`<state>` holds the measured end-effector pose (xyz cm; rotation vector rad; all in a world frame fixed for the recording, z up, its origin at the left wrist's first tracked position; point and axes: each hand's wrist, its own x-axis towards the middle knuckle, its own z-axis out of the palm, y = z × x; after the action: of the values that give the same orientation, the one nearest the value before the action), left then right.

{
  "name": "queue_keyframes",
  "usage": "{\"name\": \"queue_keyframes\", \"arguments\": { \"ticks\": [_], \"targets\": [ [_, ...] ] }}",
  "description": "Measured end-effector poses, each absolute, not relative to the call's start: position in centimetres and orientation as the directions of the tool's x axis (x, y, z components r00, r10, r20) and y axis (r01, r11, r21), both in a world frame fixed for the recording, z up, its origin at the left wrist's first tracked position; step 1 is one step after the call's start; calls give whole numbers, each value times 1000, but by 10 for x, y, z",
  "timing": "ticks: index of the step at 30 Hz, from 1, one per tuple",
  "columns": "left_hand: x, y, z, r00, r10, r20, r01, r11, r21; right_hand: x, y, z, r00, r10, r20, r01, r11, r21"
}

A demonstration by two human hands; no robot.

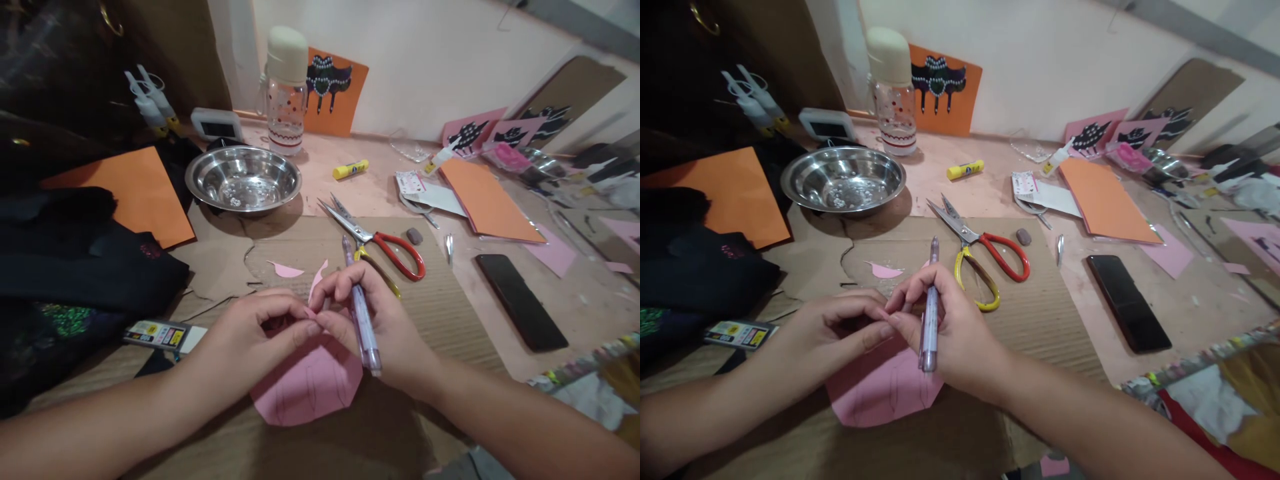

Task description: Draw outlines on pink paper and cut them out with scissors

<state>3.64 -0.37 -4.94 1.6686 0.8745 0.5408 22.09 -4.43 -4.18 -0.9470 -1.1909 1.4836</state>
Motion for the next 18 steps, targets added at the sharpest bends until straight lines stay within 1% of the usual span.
{"name": "queue_keyframes", "arguments": {
  "ticks": [2, 4, 8, 12, 15, 18],
  "targets": [
    [37, -3, -51, 601, 794, -89, 268, -95, 959, 221, -44, -41, -217, 976, 14, -229, -37, -973],
    [37, -3, -51, 608, 790, -77, 259, -106, 960, 221, -44, -40, -212, 977, 17, -209, -29, -977],
    [36, -2, -48, 638, 766, -79, 266, -122, 956, 222, -44, -37, -214, 977, -21, -144, -52, -988],
    [32, 0, -42, 580, 808, -100, 311, -107, 944, 226, -44, -38, -202, 976, -83, -31, -91, -995],
    [31, 1, -40, 576, 816, -40, 346, -200, 917, 228, -44, -41, -228, 966, -121, 50, -112, -992],
    [30, 2, -41, 609, 792, 35, 380, -330, 864, 228, -43, -42, -230, 967, -113, 107, -91, -990]
  ]
}}
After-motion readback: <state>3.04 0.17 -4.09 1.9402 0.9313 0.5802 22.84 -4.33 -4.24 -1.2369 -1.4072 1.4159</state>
